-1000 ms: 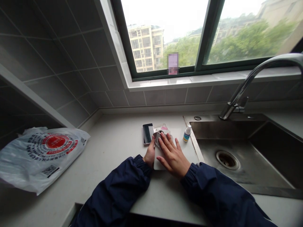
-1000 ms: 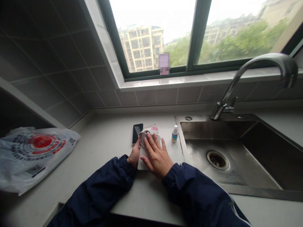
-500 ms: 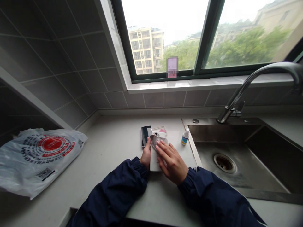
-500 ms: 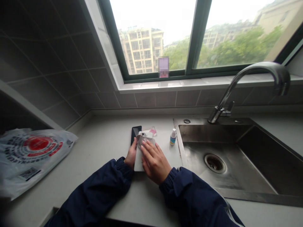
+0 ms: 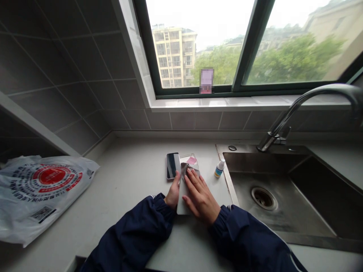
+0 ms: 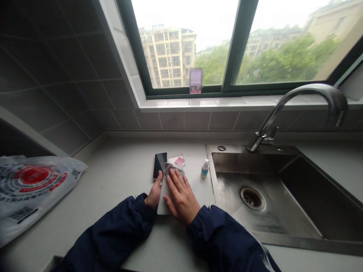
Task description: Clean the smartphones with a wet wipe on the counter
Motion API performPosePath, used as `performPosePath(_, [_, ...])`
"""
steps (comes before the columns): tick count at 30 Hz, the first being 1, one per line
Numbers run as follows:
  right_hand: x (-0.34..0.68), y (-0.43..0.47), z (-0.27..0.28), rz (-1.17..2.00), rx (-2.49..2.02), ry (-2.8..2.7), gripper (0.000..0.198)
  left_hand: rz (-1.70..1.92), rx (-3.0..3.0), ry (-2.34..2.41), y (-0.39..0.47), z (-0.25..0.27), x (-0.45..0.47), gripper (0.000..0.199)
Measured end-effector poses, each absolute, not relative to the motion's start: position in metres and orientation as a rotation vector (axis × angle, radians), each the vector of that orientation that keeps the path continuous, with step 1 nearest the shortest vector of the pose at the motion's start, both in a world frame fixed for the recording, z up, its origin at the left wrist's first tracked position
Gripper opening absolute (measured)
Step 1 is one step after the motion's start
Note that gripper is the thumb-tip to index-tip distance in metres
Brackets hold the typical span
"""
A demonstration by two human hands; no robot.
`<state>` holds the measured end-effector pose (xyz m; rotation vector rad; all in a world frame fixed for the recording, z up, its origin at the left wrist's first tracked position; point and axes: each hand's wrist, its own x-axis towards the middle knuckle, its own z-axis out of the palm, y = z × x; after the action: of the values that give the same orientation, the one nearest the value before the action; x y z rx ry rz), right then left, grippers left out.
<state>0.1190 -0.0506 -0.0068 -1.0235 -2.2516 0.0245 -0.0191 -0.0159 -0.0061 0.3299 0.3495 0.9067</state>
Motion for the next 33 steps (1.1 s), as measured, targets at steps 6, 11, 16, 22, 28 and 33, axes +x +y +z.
performPosePath(6, [0.120, -0.049, -0.009, 0.045, -1.020, -2.221, 0.068, 0.853, 0.328, 0.295, -0.019, -0.002, -0.020, 0.073])
performPosePath(11, [0.124, -0.048, -0.011, 0.096, -1.002, -2.162, 0.066, 0.811, 0.342, 0.230, -0.020, -0.003, -0.022, 0.071])
performPosePath(16, [0.127, -0.046, -0.014, 0.088, -1.012, -2.145, 0.064, 0.805, 0.320, 0.176, -0.018, -0.006, -0.021, 0.069])
performPosePath(22, [0.129, -0.044, -0.016, 0.095, -1.001, -2.165, 0.062, 0.844, 0.316, 0.219, -0.018, 0.000, -0.015, 0.071])
performPosePath(28, [0.131, -0.041, -0.015, 0.132, -1.000, -2.176, 0.060, 0.839, 0.311, 0.261, -0.013, -0.006, -0.016, 0.063])
performPosePath(33, [0.134, -0.040, -0.015, 0.128, -1.003, -2.175, 0.061, 0.796, 0.290, 0.329, -0.011, -0.013, -0.021, 0.059])
